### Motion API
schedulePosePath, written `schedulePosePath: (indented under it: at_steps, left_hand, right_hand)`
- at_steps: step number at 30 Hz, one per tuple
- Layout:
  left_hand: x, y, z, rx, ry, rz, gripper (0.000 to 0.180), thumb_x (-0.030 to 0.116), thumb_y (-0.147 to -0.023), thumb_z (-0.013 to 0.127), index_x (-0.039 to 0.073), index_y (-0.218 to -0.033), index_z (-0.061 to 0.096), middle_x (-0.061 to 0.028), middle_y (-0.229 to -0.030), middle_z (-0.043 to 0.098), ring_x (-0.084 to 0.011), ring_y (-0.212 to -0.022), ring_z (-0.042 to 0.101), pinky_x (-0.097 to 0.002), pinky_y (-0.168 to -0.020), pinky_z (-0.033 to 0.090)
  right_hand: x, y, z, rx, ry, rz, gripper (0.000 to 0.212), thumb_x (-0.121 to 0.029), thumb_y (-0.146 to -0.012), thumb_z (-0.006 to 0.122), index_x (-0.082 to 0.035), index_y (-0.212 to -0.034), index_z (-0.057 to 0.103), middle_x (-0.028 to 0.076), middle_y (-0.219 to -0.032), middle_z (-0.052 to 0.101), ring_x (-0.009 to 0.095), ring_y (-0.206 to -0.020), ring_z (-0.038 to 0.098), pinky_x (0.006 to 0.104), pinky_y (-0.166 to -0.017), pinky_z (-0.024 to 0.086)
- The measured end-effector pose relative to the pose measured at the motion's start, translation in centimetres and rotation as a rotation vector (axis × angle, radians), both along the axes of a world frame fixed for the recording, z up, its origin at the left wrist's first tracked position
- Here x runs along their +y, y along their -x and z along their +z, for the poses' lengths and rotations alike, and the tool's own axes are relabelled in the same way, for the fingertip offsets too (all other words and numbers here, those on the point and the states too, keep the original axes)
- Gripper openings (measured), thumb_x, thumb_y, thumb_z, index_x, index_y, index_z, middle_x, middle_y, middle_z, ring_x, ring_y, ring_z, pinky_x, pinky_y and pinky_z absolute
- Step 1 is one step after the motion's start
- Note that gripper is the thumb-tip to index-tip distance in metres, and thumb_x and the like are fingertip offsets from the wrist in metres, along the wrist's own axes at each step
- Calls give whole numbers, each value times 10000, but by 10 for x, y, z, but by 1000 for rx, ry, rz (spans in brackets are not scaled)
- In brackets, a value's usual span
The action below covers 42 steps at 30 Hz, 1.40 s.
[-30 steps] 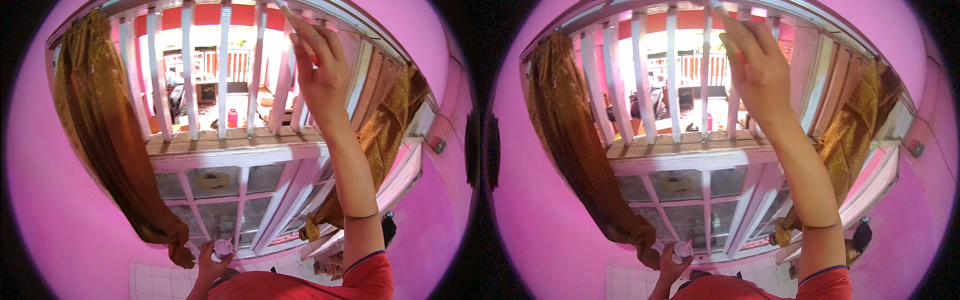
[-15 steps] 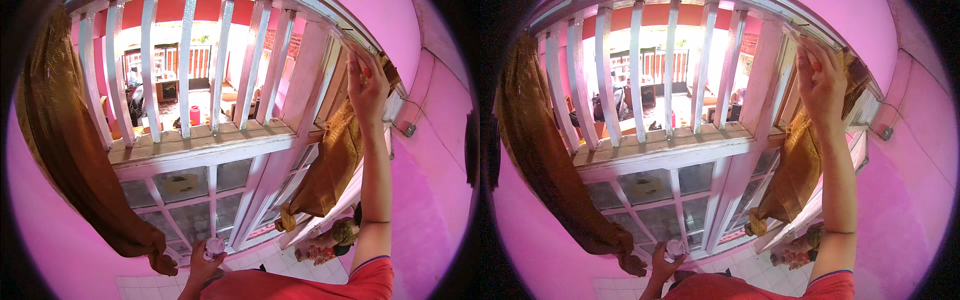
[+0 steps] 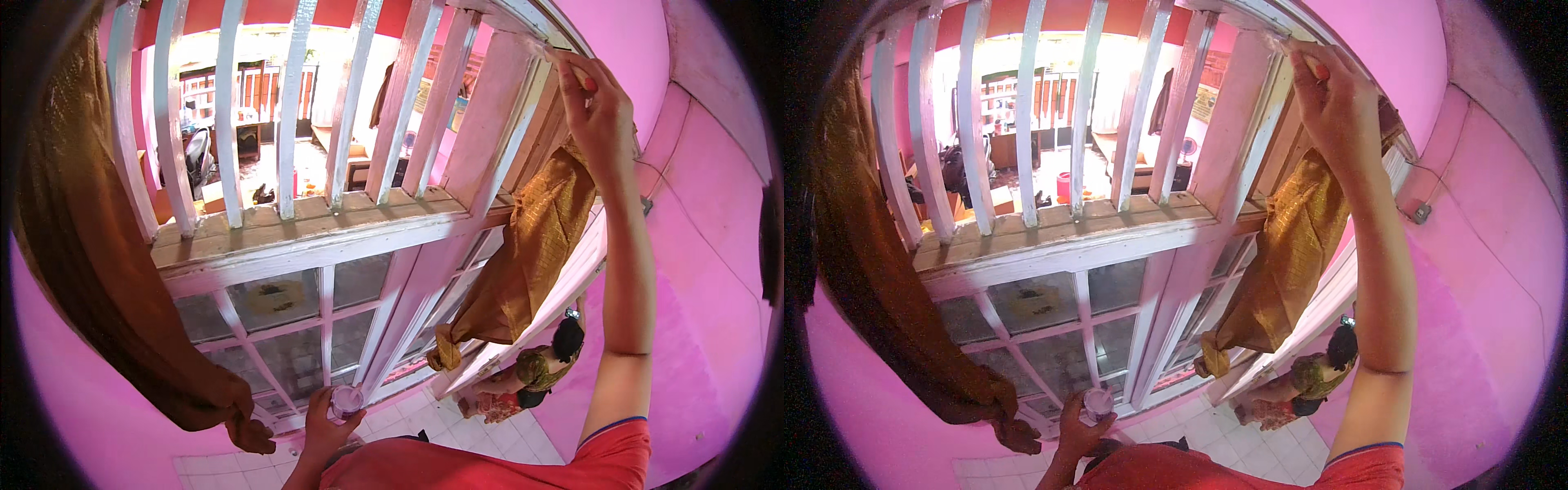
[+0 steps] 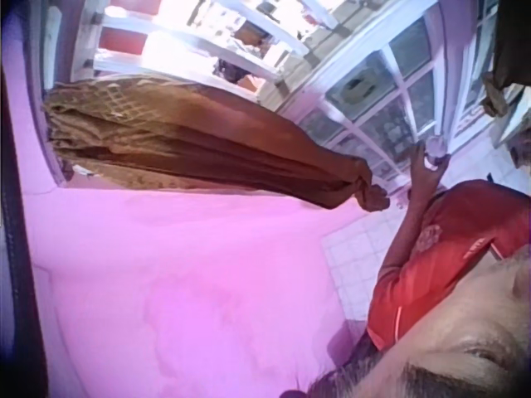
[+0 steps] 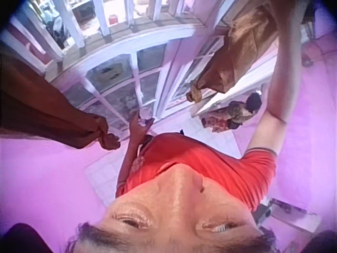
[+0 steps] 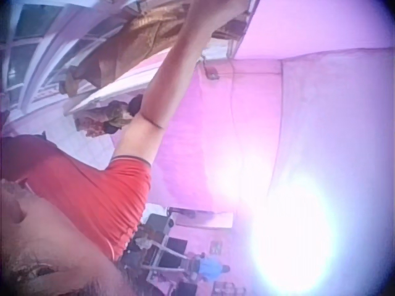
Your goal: The person paints the white wooden slats and frame of an interior window using a small brush, occasionally dipping the brush into a container of white paint and adjusting a gold curtain out of the way.
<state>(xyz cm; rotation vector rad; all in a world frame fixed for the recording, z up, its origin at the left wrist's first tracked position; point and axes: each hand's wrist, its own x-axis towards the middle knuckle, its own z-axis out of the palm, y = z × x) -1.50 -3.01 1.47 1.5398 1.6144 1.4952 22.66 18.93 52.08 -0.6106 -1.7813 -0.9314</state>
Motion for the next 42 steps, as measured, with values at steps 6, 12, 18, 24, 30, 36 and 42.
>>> schedulePosePath:
  at_steps: [6,12,18,24,30,36,42]
  left_hand:
    - [0,2,-2,-18,14,-12,624,241,-692,918,15,-1202,640,-165,-1139,640,-354,-1070,642,-446,-929,509]
    - [0,8,-20,-15,-13,-16,676,248,-675,946,16,-1223,623,-177,-1201,598,-351,-1117,605,-430,-952,504]
    - [3,9,-18,-39,47,-38,680,260,-667,949,19,-1211,620,-173,-1215,593,-356,-1132,601,-434,-962,503]
    - [9,11,-23,-58,42,-69,669,275,-670,945,18,-1198,626,-173,-1196,591,-360,-1128,599,-438,-967,497]
    - [11,8,-22,-50,57,-70,682,300,-674,942,11,-1204,626,-178,-1210,592,-360,-1132,601,-437,-964,499]
    - [18,6,-25,-12,32,-91,699,312,-670,944,0,-1207,622,-178,-1213,593,-357,-1131,602,-438,-958,502]
    - [19,4,-13,-34,69,-149,681,291,-677,941,9,-1211,626,-177,-1213,595,-353,-1130,605,-434,-962,503]
  right_hand:
    - [-10,7,-9,-43,144,-29,182,-144,-959,694,-28,-1098,712,125,-755,621,239,-622,586,334,-613,486]
    - [-25,15,-30,80,494,-102,198,-158,-962,691,12,-1064,699,158,-814,659,246,-676,631,350,-668,508]
    - [-13,10,-34,-70,182,-68,145,-113,-961,676,-13,-1067,684,144,-907,671,263,-733,626,367,-682,517]
    - [-26,14,-46,-288,240,-116,176,-95,-961,684,-31,-1125,690,136,-974,670,291,-783,664,377,-724,534]
    - [-37,2,-37,-185,480,-22,234,-100,-978,675,-57,-1206,703,126,-930,648,283,-823,680,362,-738,544]
    - [-25,-5,-46,-215,438,51,155,-103,-975,674,-32,-1112,696,127,-825,591,276,-724,615,390,-662,480]
    - [-24,-13,-39,-257,242,-287,165,-120,-953,671,-43,-1098,685,119,-871,650,306,-773,668,415,-694,514]
